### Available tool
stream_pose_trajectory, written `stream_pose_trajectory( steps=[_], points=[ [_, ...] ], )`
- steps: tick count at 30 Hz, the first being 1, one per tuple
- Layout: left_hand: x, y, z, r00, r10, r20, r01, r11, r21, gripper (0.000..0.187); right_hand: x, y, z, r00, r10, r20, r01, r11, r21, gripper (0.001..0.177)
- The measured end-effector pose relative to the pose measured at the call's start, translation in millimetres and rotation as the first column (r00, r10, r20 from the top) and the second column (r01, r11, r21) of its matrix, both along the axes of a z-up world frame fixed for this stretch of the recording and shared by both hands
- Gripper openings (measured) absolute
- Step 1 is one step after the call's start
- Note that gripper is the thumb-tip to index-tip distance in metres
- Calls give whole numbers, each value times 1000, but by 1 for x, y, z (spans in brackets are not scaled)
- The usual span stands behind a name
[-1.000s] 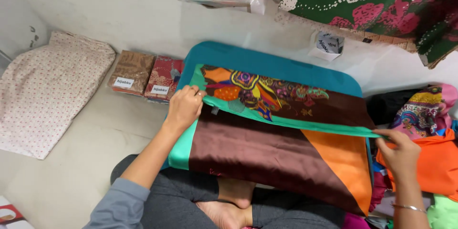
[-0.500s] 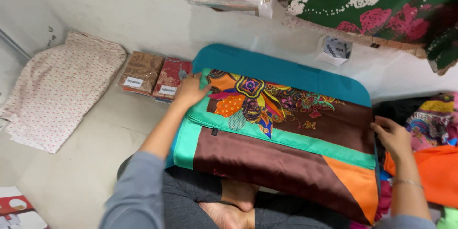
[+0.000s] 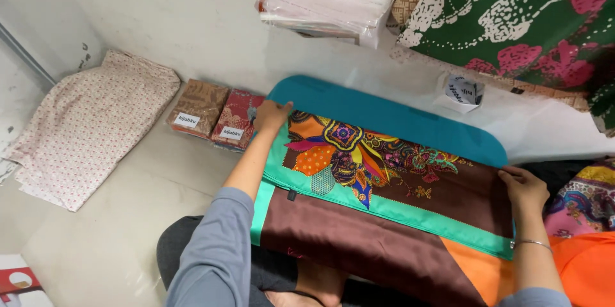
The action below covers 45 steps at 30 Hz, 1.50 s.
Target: Cleaning a piece of fabric with a lint roller and then folding it neatly.
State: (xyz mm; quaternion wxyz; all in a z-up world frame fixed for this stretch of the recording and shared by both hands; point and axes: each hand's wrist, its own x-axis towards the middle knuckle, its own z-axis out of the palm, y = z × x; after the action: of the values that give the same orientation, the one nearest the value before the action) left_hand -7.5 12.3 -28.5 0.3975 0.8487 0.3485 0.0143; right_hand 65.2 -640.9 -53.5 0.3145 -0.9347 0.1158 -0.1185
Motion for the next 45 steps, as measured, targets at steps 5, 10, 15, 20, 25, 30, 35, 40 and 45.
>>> stream_pose_trajectory(
  steps=[5,10,15,20,25,30,35,40,45],
  points=[
    [3,5,-6,995,22,95,-15,997,-75,46,3,9,2,998,-56,-29,57,997,58,27],
    [-11,5,-4,890,65,451,0,990,-143,18,4,6,-5,988,-84,126,-4,819,574,29],
    [-55,6,32,799,4,601,157,964,-215,31,-22,-1,15,968,-164,190,-45,629,776,32],
    [-102,8,78,676,-3,737,240,946,-216,19,-66,-17,56,968,-165,190,-65,567,821,31],
    [-110,14,114,534,62,843,260,937,-233,17,-68,-29,85,905,-250,343,-152,563,812,22],
    [-33,28,64,613,53,788,197,956,-217,11,-25,1,80,915,-280,290,-54,628,776,22],
    [40,35,-18,766,46,641,87,981,-175,13,37,5,12,904,-245,350,-132,620,774,29],
    [93,54,-105,788,-40,614,-17,996,87,21,57,13,-23,920,-207,332,-75,738,670,23],
    [55,24,-50,849,-45,526,-19,993,116,39,50,25,-27,845,-45,533,8,997,72,27]
  ],
)
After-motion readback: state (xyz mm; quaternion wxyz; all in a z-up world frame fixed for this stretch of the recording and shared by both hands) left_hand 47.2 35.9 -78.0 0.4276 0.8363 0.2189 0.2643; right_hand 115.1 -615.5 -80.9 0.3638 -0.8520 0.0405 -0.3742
